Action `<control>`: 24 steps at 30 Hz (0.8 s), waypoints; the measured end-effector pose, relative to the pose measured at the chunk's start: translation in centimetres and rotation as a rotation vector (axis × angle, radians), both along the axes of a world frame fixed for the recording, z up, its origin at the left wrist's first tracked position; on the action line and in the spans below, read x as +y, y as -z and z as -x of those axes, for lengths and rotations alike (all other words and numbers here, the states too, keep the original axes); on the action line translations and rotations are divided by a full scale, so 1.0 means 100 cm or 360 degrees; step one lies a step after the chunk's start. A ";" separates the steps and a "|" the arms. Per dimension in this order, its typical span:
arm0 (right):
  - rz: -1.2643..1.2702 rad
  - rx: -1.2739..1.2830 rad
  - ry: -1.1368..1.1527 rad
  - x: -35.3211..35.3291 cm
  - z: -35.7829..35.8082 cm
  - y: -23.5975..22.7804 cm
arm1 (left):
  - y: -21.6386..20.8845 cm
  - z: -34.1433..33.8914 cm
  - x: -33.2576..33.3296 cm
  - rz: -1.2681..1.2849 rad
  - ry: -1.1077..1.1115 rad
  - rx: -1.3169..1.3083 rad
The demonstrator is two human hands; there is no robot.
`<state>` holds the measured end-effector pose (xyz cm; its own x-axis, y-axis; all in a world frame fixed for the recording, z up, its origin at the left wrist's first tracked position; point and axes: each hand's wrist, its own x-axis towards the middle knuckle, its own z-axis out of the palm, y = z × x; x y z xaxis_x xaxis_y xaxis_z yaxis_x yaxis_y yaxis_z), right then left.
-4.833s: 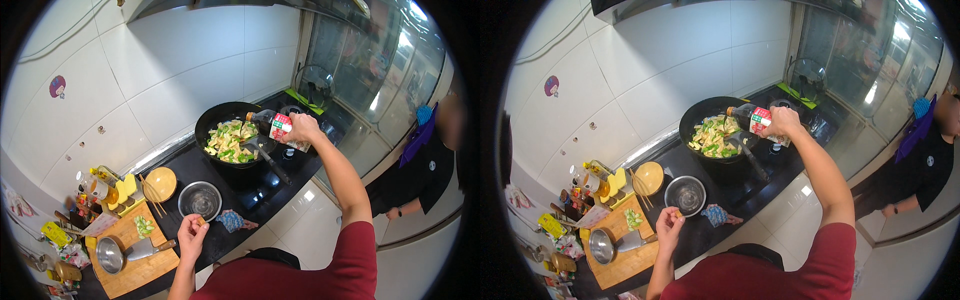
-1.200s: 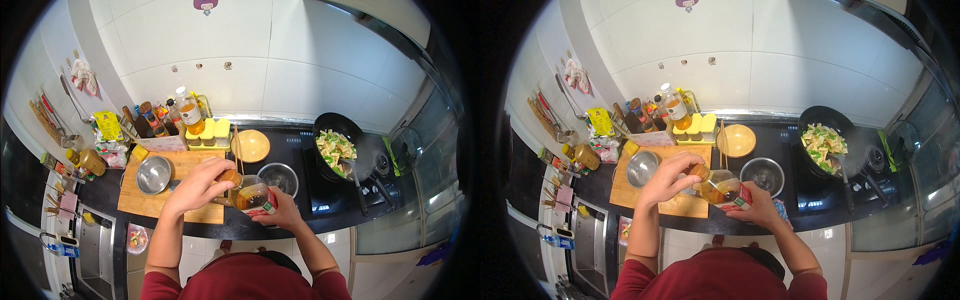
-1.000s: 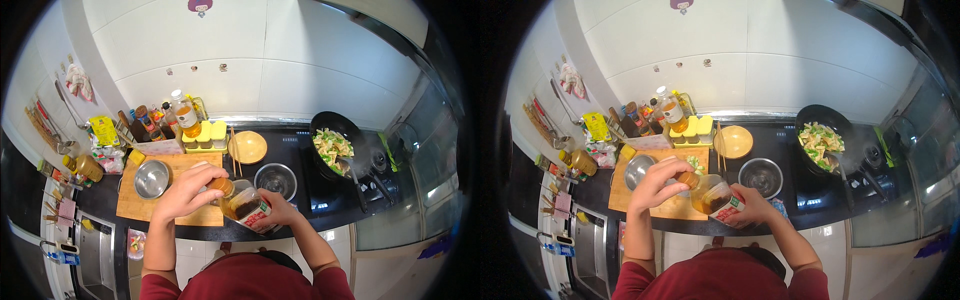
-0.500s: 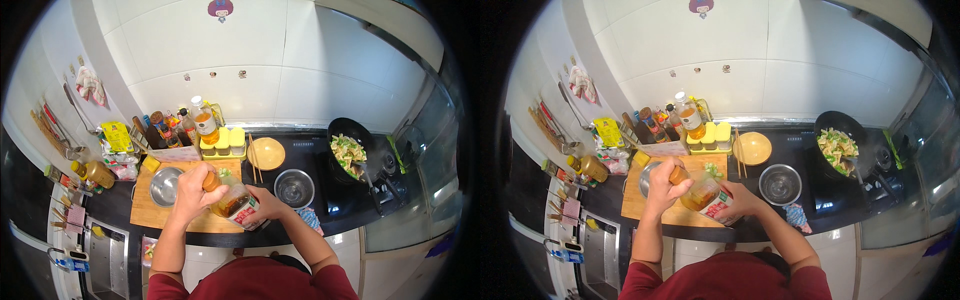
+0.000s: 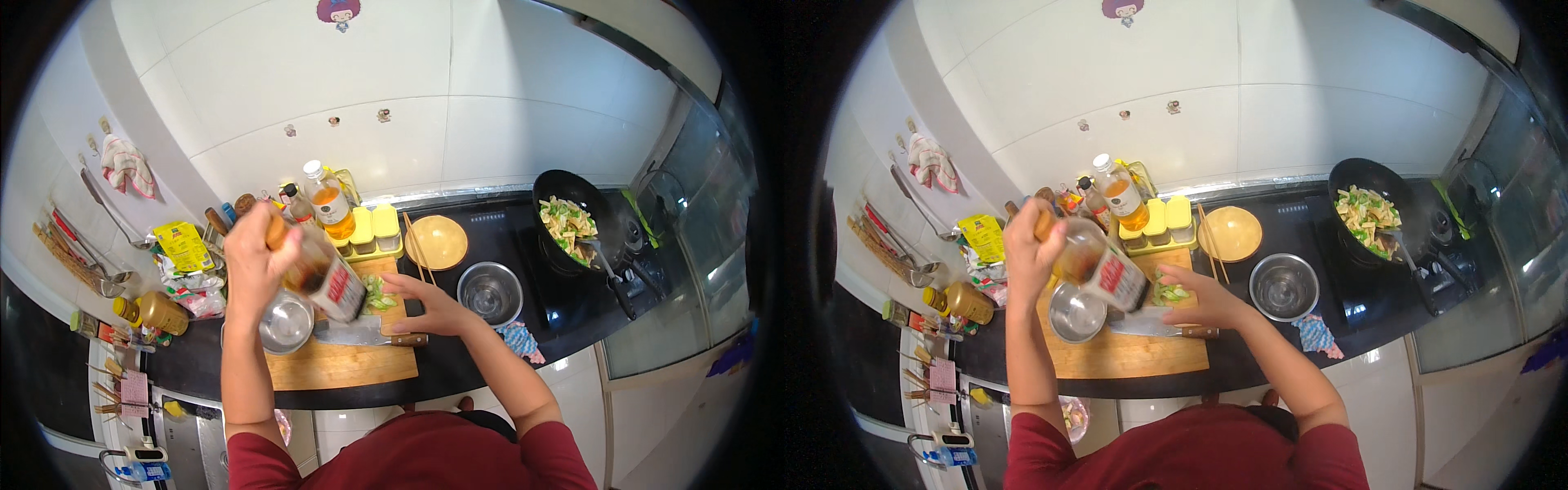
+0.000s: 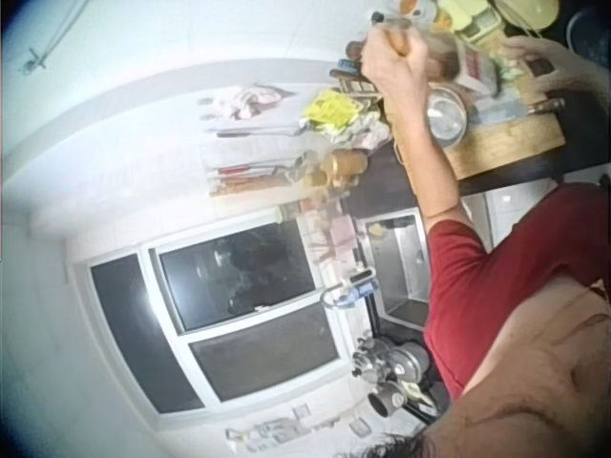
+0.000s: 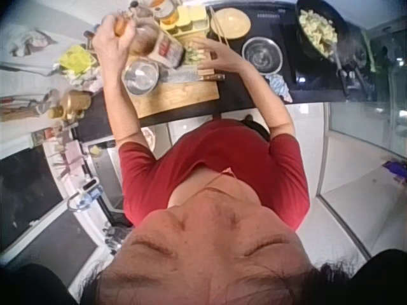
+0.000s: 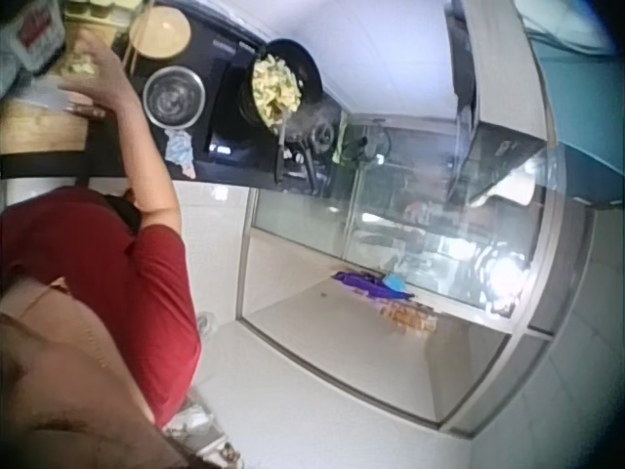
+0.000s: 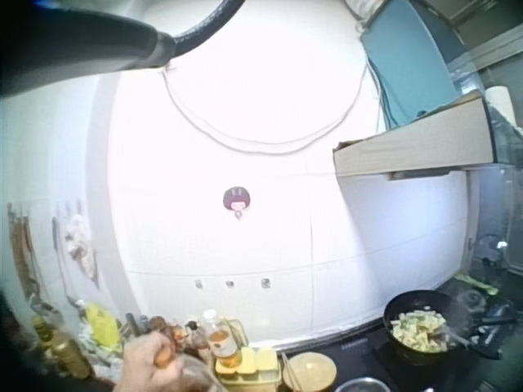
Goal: The person prepares a stir-fry dish in a kitchen. They pour oil into a wok, add chopped vegetables and tofu, and stir-fry the mixture using a spatula. The person seasons the food with salt and soy sauce while cooking.
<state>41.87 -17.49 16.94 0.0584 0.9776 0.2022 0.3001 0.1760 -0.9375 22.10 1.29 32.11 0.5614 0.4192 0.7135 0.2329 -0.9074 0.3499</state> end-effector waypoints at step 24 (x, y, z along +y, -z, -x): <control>0.0629 0.0121 0.1015 -0.187 0.008 0.070 | 0.179 -0.062 0.230 -0.0152 -0.0729 0.0318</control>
